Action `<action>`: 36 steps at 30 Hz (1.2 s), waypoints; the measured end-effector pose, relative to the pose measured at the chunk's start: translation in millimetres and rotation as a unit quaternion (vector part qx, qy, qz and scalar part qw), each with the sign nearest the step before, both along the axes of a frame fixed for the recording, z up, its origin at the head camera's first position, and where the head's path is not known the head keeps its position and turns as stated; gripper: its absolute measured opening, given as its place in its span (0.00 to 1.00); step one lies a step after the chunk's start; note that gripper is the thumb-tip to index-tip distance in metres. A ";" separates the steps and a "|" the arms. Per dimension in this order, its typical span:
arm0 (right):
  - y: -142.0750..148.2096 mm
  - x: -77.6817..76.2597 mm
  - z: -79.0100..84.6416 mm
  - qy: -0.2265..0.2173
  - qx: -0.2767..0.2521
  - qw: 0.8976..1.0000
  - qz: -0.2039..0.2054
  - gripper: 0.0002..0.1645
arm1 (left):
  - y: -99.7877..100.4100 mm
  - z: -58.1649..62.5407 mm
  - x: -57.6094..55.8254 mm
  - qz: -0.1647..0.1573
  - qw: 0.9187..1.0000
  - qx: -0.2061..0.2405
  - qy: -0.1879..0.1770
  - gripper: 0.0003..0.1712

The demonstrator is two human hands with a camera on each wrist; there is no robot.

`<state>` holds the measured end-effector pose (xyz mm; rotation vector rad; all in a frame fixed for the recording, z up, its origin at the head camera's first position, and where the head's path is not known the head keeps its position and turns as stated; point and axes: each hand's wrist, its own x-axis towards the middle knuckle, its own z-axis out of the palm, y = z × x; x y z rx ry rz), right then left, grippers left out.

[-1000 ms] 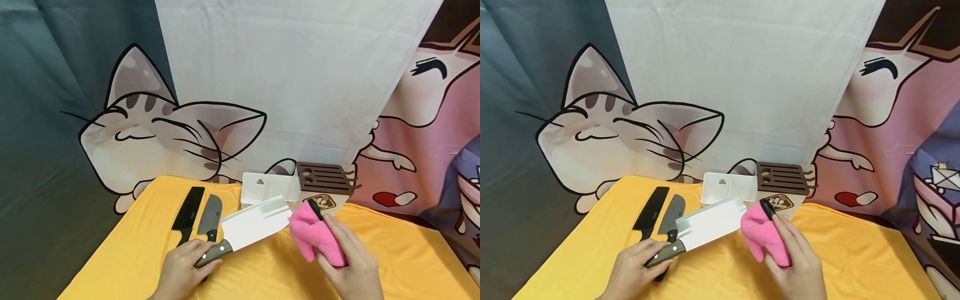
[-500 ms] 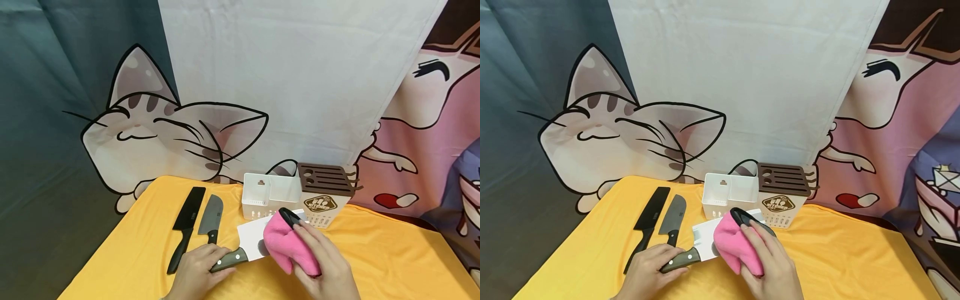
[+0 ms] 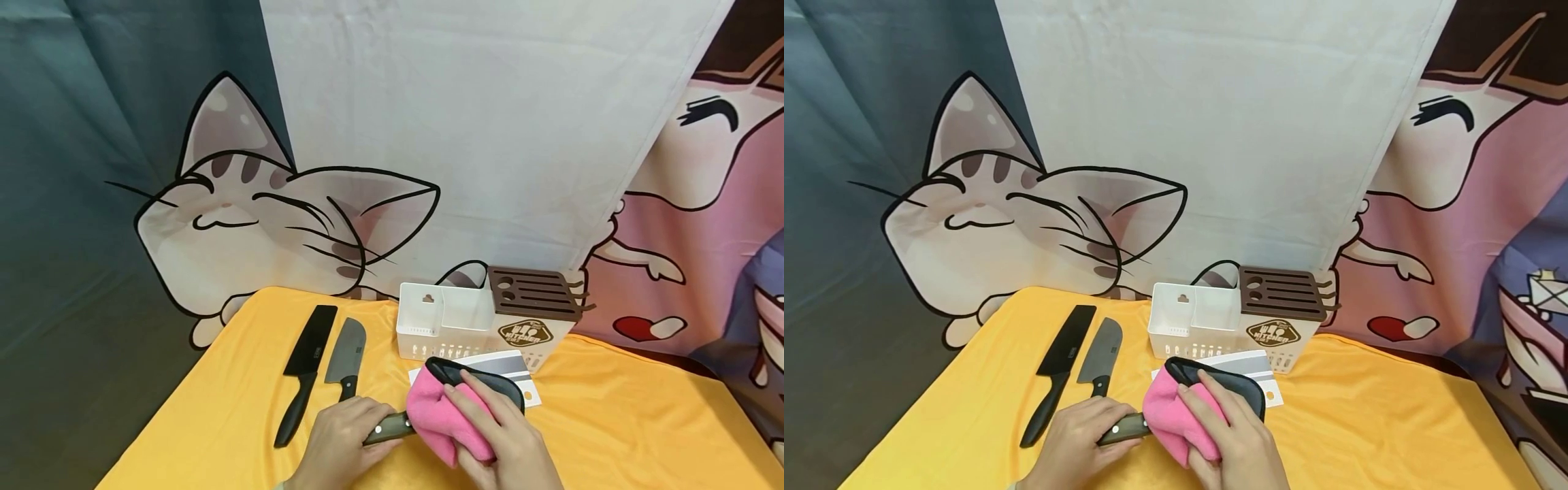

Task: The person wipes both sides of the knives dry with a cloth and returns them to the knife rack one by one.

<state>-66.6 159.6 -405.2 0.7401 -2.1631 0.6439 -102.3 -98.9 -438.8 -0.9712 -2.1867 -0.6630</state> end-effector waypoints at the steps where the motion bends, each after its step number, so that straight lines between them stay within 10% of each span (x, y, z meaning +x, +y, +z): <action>1: -0.8 -0.1 -0.8 0.000 0.000 1.000 0.000 0.41 | 0.7 -0.2 0.0 0.001 1.000 -0.002 -0.003 0.18; 23: -10.2 1.0 -11.7 -0.067 0.048 0.996 -0.027 0.30 | 4.3 -8.8 -4.3 -0.049 0.998 0.028 0.038 0.13; 36: -18.8 -9.4 -13.7 -0.001 0.022 0.996 -0.086 0.28 | 9.4 -10.9 -7.9 -0.069 0.995 0.041 0.053 0.11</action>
